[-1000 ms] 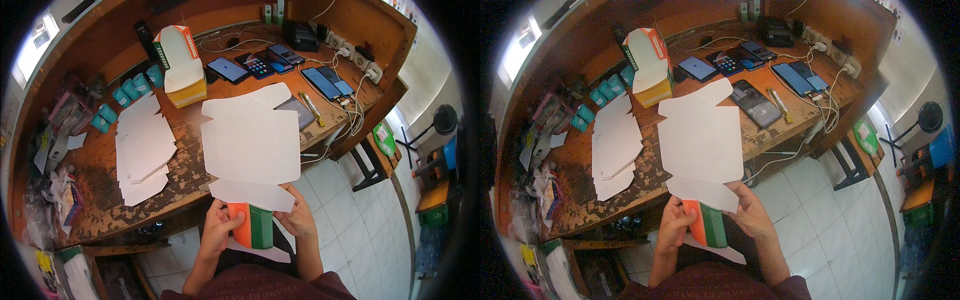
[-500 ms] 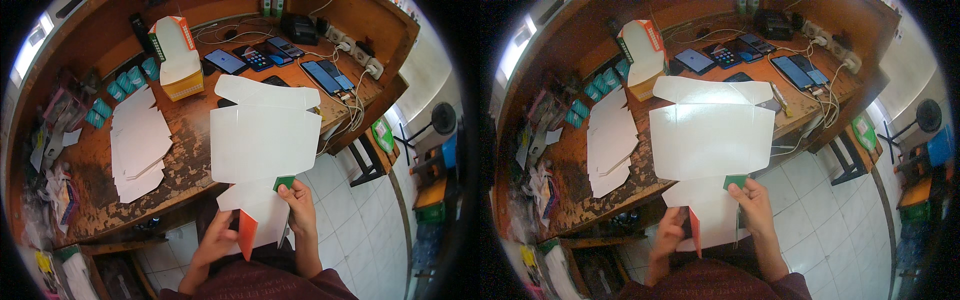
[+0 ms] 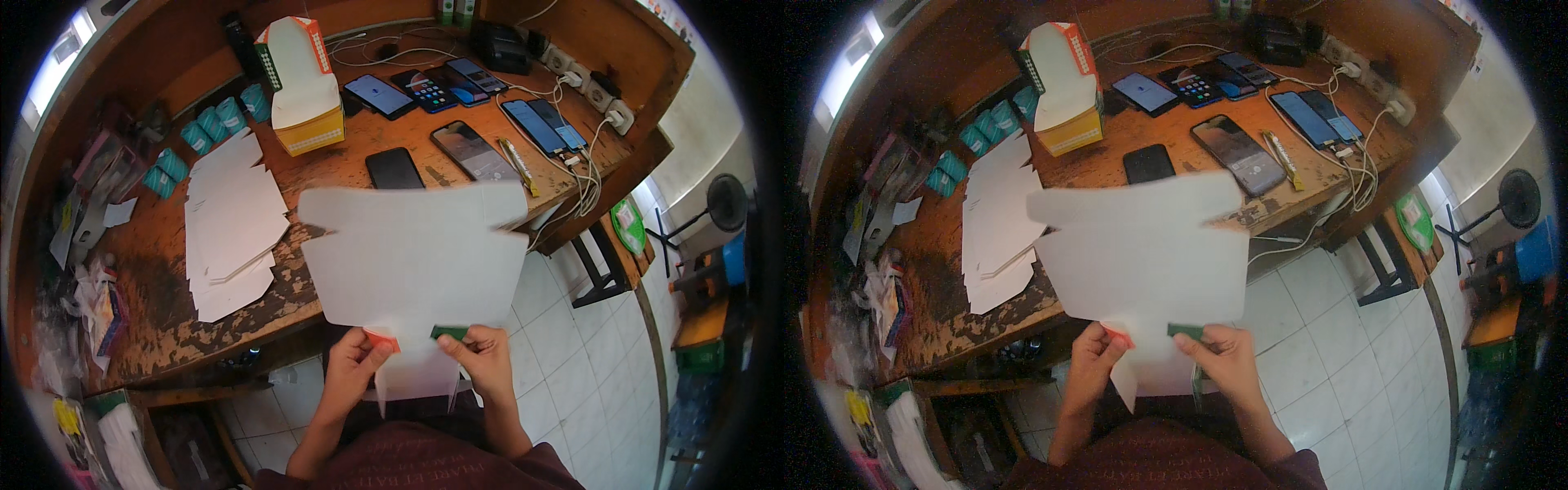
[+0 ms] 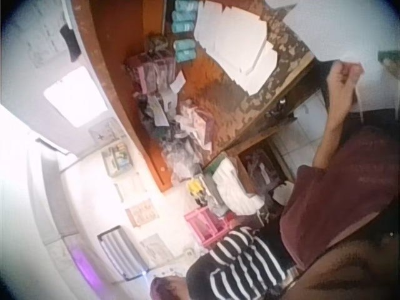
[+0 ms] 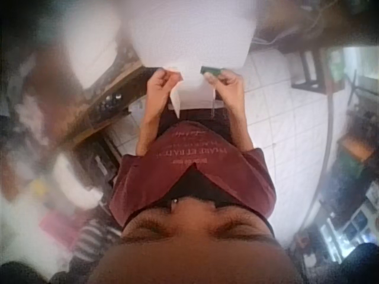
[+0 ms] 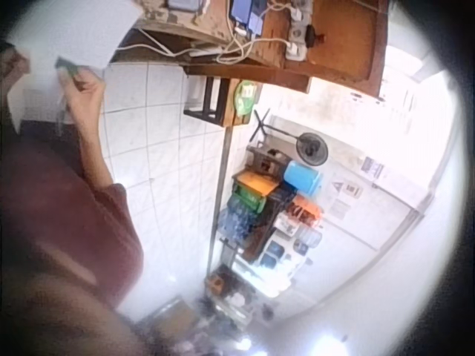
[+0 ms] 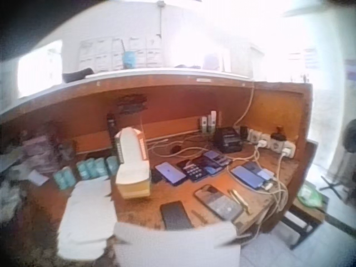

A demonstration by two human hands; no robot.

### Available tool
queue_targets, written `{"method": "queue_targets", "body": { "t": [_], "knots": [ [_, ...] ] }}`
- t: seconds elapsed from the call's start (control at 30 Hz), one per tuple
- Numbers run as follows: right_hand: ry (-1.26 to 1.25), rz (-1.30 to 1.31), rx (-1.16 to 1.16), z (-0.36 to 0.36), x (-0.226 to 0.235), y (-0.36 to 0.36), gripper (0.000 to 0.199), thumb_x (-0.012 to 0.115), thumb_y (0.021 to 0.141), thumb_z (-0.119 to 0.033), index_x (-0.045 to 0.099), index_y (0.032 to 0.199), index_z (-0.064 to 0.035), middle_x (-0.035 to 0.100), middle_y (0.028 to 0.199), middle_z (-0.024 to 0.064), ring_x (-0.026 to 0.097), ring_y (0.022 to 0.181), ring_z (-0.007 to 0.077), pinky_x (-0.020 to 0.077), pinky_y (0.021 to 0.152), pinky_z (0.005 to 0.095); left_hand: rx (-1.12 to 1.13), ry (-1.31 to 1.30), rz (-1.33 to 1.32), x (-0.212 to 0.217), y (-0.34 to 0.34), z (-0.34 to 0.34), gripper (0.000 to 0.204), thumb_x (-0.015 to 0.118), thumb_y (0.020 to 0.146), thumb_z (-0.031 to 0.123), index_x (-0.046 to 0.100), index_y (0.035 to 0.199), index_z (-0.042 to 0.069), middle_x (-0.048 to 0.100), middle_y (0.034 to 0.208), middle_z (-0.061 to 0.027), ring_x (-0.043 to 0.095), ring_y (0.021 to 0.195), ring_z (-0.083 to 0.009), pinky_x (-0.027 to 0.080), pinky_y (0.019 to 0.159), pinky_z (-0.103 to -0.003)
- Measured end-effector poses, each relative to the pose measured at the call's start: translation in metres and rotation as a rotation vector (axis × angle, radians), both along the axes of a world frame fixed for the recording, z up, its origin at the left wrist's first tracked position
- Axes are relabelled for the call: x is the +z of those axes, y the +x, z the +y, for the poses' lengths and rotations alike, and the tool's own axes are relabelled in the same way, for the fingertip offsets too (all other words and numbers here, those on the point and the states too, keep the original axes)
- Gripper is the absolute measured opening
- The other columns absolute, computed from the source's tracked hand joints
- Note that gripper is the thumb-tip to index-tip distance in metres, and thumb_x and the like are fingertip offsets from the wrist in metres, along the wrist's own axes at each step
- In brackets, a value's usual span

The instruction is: The person folds flat printed paper sheets into small takeaway-style boxes by hand, aligning edges and creasing flaps. They repeatedly pick a sheet, fold it into a box, and place the finished box on the table.

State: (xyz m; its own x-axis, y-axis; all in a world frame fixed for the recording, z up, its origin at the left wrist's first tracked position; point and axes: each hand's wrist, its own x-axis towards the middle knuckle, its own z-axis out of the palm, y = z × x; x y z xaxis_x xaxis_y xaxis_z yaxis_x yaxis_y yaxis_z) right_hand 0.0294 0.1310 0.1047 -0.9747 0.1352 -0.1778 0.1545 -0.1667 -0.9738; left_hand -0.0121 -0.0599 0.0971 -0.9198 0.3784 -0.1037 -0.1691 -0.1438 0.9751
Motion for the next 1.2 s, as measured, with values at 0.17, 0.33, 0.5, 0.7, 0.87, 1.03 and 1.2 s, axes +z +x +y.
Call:
{"method": "queue_targets", "body": {
  "t": [0.17, 0.33, 0.5, 0.7, 0.87, 1.03, 1.2],
  "knots": [
    [-0.196, 0.187, 0.132, 0.026, -0.019, -0.003, 0.042, 0.068, 0.081, -0.01, 0.053, 0.118, 0.0037, 0.06, 0.103, 0.0062, 0.057, 0.092, 0.0126, 0.0468, 0.076, 0.0251, 0.114, 0.114, -0.284, -0.003, 0.009, 0.005, 0.021, 0.059, 0.09, 0.014, 0.057, 0.102, -0.004, 0.066, 0.088, -0.0091, 0.061, 0.073, -0.0092, 0.048, 0.065, -0.022],
    [-0.299, 0.228, -0.02, 0.043, 0.006, -0.041, 0.061, 0.07, 0.079, -0.014, 0.041, 0.131, 0.001, 0.054, 0.119, 0.0112, 0.051, 0.11, 0.0172, 0.0437, 0.09, 0.0307, -0.02, -0.103, -0.365, -0.014, 0.024, 0.001, 0.025, 0.063, 0.087, 0.014, 0.059, 0.1, -0.006, 0.067, 0.084, -0.0086, 0.061, 0.072, -0.008, 0.048, 0.063, -0.021],
    [-0.005, 0.181, -0.064, 0.036, 0.008, -0.055, 0.057, 0.07, 0.078, -0.01, 0.045, 0.129, 0.0013, 0.057, 0.114, 0.0109, 0.054, 0.106, 0.0172, 0.046, 0.087, 0.0296, -0.15, -0.138, -0.224, -0.02, 0.029, -0.017, 0.031, 0.059, 0.089, 0.015, 0.051, 0.112, -0.005, 0.063, 0.096, -0.0101, 0.061, 0.078, -0.0107, 0.048, 0.066, -0.023],
    [0.203, 0.262, -0.093, 0.019, 0.009, -0.05, 0.026, 0.058, 0.083, -0.002, 0.063, 0.109, 0.0012, 0.061, 0.114, 0.0116, 0.057, 0.1, 0.0168, 0.0433, 0.088, 0.0275, 0.034, 0.204, -0.114, -0.025, 0.017, -0.024, 0.064, 0.03, 0.093, 0.053, 0.047, 0.12, -0.002, 0.058, 0.112, -0.0123, 0.056, 0.1, -0.0189, 0.043, 0.085, -0.033],
    [0.391, 0.417, 0.024, 0.02, 0.018, -0.04, 0.044, 0.049, 0.073, 0.013, 0.064, 0.111, -0.004, 0.062, 0.096, 0.0115, 0.059, 0.085, 0.0183, 0.0449, 0.076, 0.0261, 0.113, 0.429, -0.25, 0.0, -0.009, -0.019, 0.078, 0.018, 0.09, 0.064, 0.054, 0.113, -0.002, 0.059, 0.109, -0.0104, 0.055, 0.098, -0.0181, 0.043, 0.087, -0.031],
    [0.505, 0.525, 0.045, 0.011, 0.043, -0.028, 0.051, 0.047, 0.068, 0.018, 0.065, 0.108, -0.0069, 0.061, 0.093, 0.0125, 0.059, 0.082, 0.0196, 0.0448, 0.071, 0.0238, -0.026, 0.128, -0.394, 0.018, -0.063, -0.014, 0.074, 0.024, 0.091, 0.063, 0.056, 0.108, -0.002, 0.06, 0.104, -0.0078, 0.057, 0.09, -0.0126, 0.046, 0.077, -0.023],
    [0.508, 0.583, 0.048, -0.002, 0.052, -0.027, 0.042, 0.053, 0.068, 0.016, 0.068, 0.102, -0.0053, 0.062, 0.091, 0.0121, 0.06, 0.077, 0.0181, 0.0459, 0.065, 0.0235, -0.552, 0.303, -0.276, 0.051, -0.083, -0.011, 0.07, 0.031, 0.091, 0.06, 0.049, 0.12, -0.002, 0.055, 0.117, -0.0101, 0.054, 0.103, -0.0134, 0.045, 0.083, -0.023]
  ]
}}
